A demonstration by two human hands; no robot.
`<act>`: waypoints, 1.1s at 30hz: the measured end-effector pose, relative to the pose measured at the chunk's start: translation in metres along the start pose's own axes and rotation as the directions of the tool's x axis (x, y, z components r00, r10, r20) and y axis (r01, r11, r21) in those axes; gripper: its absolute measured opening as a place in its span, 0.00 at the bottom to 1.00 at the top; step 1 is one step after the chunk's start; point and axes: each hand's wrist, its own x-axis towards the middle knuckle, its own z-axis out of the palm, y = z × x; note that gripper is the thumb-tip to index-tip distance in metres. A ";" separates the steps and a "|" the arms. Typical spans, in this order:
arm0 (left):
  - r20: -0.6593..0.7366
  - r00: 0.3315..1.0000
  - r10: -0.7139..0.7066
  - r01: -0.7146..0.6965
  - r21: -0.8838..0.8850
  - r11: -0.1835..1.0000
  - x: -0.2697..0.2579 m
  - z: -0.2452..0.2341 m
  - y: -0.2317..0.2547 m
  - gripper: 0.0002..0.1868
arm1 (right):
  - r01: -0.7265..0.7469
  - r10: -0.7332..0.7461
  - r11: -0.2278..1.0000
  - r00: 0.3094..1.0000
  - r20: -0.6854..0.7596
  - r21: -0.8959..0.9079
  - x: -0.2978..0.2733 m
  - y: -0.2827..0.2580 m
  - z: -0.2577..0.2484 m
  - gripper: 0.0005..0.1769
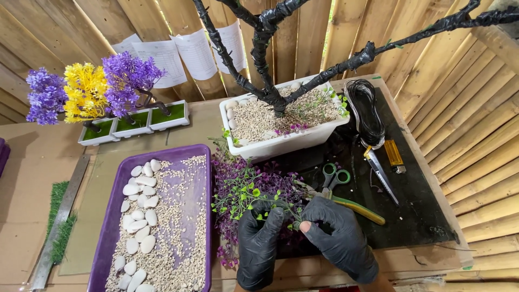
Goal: The person arranges small artificial plants and white stones into a rectangular white pot containing a black bonsai tree. They use pliers to trim the stems of the purple and green plants before inserting them into the gravel substrate. The person also places white stones around the base of the tree and adjusts the branches.
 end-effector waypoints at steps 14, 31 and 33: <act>-0.282 0.940 -0.192 0.173 -0.088 0.981 0.015 0.002 0.008 0.14 | 0.076 -0.077 0.996 0.997 -0.013 -0.046 0.008 -0.012 0.012 0.09; -0.054 0.972 0.228 -0.204 0.284 0.937 0.019 -0.010 -0.002 0.25 | 0.232 -0.254 0.924 0.967 -0.035 -0.304 0.005 0.004 0.005 0.06; 0.054 0.969 0.243 -0.247 0.314 0.917 0.013 -0.013 0.012 0.32 | 0.155 -0.170 0.961 0.984 -0.047 -0.230 0.012 -0.008 -0.001 0.05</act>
